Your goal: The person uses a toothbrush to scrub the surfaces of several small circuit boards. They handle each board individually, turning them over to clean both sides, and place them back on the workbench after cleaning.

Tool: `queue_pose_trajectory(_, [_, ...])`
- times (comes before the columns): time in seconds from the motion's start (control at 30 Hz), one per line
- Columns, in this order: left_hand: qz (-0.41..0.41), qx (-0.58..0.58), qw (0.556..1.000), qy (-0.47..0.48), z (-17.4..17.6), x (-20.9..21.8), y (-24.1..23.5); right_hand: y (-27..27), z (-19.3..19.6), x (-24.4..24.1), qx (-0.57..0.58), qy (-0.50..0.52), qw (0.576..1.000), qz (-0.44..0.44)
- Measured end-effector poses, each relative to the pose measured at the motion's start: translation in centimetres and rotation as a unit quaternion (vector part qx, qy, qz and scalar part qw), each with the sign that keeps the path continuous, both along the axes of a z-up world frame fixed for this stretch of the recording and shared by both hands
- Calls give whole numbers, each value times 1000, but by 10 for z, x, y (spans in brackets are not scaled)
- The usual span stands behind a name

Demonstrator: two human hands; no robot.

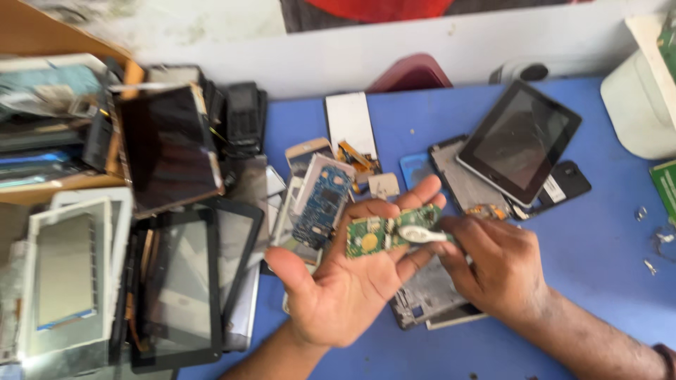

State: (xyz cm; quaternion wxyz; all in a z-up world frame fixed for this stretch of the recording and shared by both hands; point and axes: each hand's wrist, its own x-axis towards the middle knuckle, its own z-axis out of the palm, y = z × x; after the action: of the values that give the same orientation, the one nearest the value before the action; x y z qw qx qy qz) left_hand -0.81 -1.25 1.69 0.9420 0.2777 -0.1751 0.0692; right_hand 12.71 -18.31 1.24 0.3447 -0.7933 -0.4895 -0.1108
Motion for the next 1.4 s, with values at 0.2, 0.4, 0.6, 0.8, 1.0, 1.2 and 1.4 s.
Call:
queue_pose_trajectory(0.2, [-13,-19,1000,0,2,-2,-8,-3,-14,5,21,10,1000,-5])
queue_pose_trajectory(0.4, [-27,-17,999,6,1,-3,-12,-7,-26,11,-8,49,999,-21])
queue_pose_trajectory(0.6, [-30,-18,999,9,2,-4,-10,-8,-22,14,-5,48,999,-14])
queue_pose_trajectory(0.8, [-18,-5,1000,11,5,-4,-7,-6,-16,13,-14,50,998,-44])
queue_pose_trajectory(1.0, [-4,-2,1000,8,6,-3,-9,-5,-15,10,-6,36,999,-29])
queue_pose_trajectory(1.2, [-2,4,1000,12,6,-1,-8,-3,-11,15,10,30,999,-10])
queue_pose_trajectory(1.4, [17,40,999,11,4,-1,-5,-3,-11,8,-11,9,1000,-11])
